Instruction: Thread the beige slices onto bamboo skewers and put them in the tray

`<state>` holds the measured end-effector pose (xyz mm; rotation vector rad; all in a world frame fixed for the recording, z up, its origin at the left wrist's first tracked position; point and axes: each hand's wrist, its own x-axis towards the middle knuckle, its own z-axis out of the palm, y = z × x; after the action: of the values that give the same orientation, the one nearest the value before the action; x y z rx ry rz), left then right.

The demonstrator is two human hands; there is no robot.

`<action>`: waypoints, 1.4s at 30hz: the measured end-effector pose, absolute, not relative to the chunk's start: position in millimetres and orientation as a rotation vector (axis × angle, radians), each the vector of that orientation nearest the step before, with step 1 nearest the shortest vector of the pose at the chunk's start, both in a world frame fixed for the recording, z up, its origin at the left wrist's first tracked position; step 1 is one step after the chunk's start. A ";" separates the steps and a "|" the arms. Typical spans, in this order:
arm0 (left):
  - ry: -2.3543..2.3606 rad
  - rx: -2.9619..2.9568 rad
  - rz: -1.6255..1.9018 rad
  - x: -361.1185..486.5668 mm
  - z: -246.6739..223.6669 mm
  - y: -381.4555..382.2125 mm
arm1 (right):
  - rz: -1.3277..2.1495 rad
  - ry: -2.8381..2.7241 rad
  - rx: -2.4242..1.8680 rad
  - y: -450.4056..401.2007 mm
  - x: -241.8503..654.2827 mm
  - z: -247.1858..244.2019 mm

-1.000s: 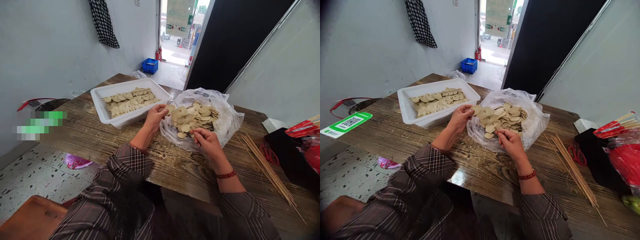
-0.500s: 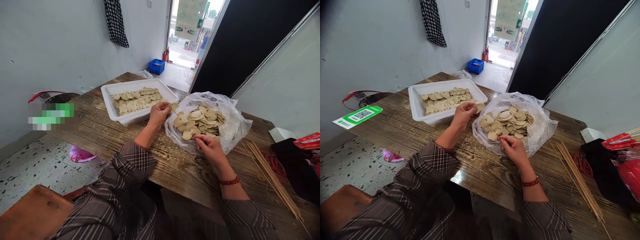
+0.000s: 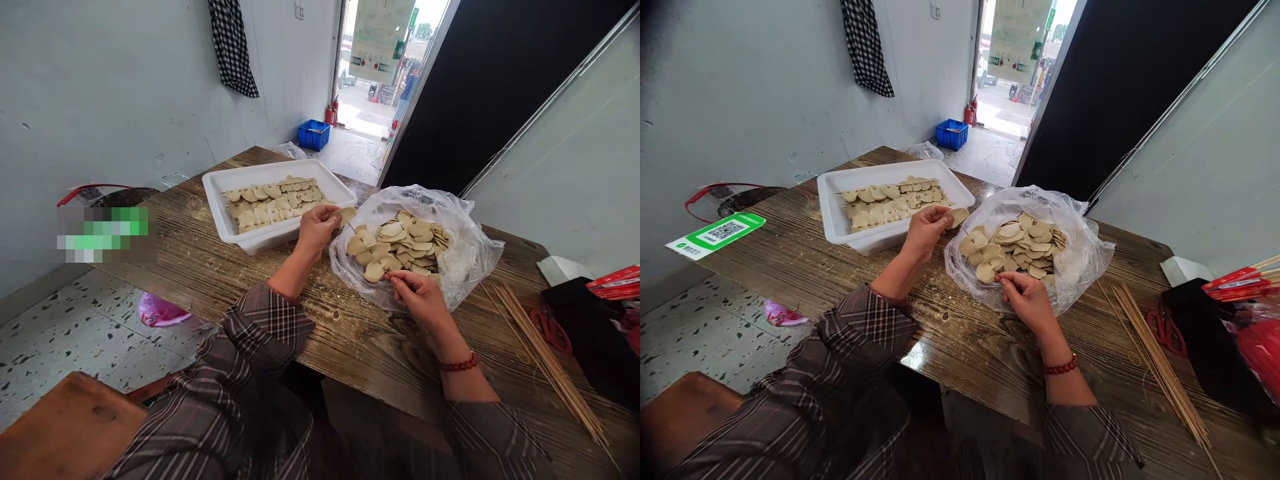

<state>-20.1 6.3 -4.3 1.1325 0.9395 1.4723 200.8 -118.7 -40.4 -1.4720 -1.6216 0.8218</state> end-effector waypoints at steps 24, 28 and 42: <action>0.996 1.387 1.413 -13.1 -10.7 6.7 | 0.682 -1.658 -1.512 -116.8 198.0 -44.1; 0.962 1.328 1.410 -12.5 -11.2 5.7 | 0.680 -1.655 -1.513 -116.9 197.3 -43.4; 0.808 0.933 1.361 -19.9 -6.9 7.3 | 0.738 -1.556 -1.480 -118.5 195.4 -40.2</action>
<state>-19.9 7.3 -6.9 0.9331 0.8077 1.3606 195.4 -118.5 -40.2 -1.4802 -1.5559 0.7380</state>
